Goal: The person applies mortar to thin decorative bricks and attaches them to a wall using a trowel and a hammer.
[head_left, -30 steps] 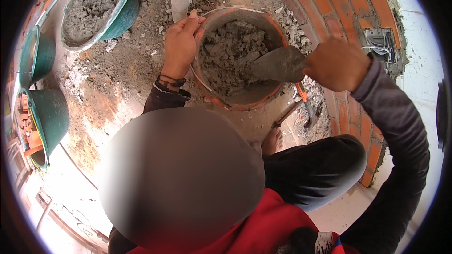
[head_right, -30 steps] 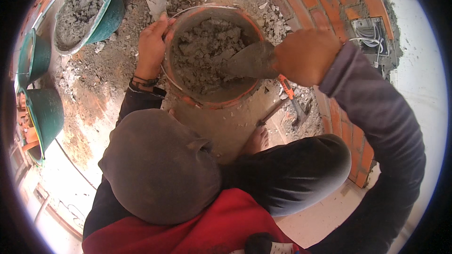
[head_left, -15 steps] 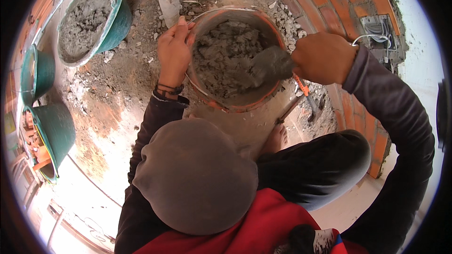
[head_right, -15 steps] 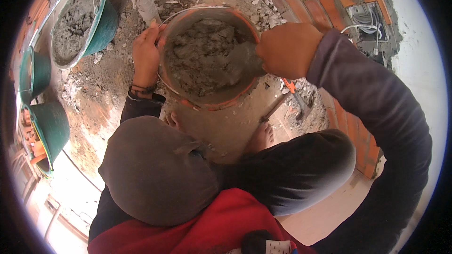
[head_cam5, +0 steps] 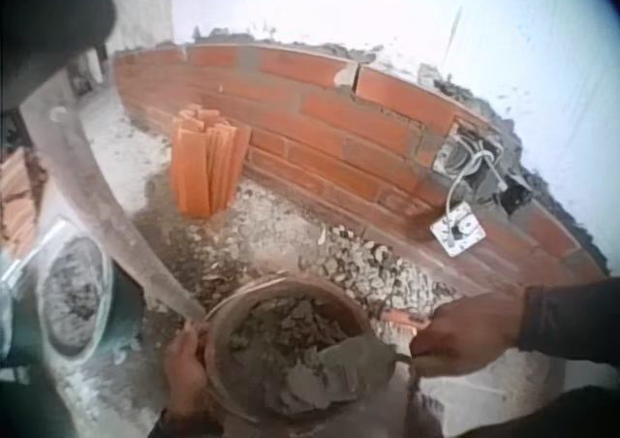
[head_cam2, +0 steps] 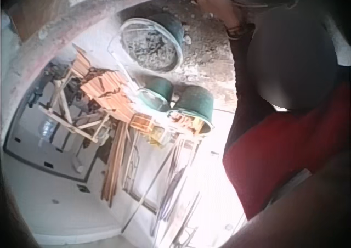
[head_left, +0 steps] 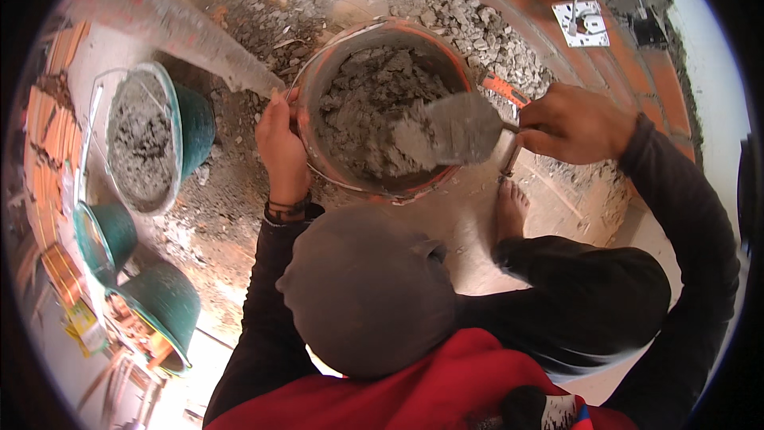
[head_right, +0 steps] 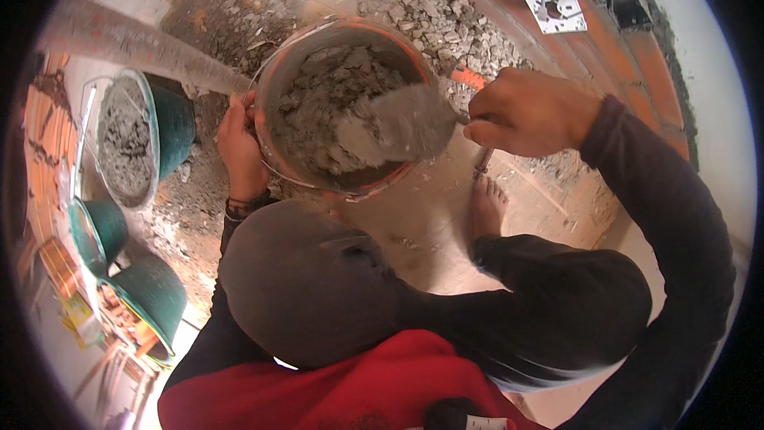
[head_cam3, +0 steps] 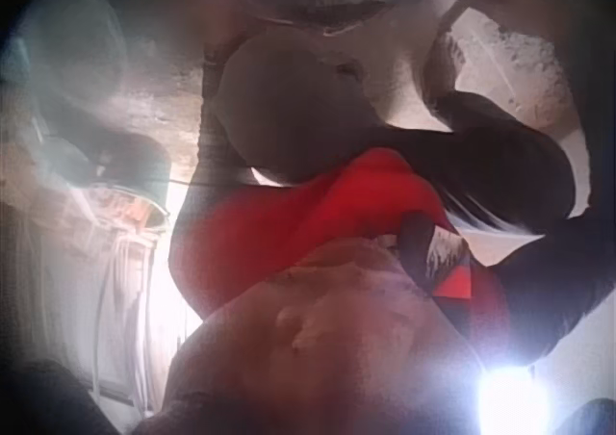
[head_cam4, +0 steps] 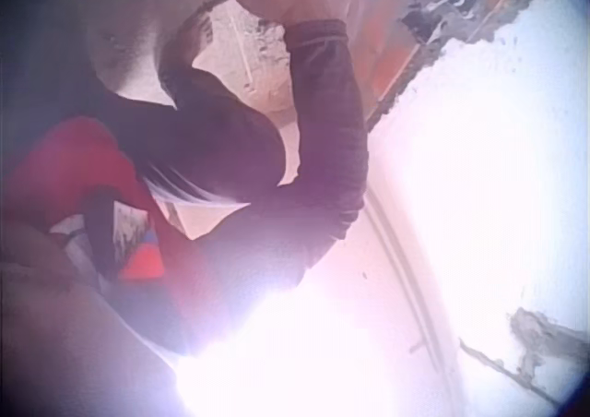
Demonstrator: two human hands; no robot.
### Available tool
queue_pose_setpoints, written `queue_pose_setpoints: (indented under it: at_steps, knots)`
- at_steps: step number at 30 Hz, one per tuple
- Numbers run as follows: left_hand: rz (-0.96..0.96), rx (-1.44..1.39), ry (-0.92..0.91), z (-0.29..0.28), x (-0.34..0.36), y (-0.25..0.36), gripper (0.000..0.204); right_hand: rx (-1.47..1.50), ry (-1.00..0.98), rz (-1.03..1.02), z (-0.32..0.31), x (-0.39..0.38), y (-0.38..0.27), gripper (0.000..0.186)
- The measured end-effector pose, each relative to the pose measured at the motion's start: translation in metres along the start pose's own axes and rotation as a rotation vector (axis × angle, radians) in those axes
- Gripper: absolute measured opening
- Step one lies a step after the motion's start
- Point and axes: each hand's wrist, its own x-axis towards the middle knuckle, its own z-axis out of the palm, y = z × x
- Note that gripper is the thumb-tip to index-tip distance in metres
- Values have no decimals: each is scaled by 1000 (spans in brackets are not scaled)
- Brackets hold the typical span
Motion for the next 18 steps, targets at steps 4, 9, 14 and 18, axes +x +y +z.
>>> queue_pose_setpoints:
  at_steps: [4, 9, 14, 18]
  knots:
    - [9, 97, -18, 0, -2, 6, 37, -274, 403, -66, 32, -11, 0, 17]
    - [292, 189, 335, -2, -14, 33, 32, -396, 466, -42, 36, 2, 16, 20]
    - [876, 74, 404, -31, -39, 137, 35, -73, 305, -65, -3, -4, 8, 28]
    - [1083, -334, 170, -16, -103, 270, 70, -88, 148, -222, 9, 18, 27, 36]
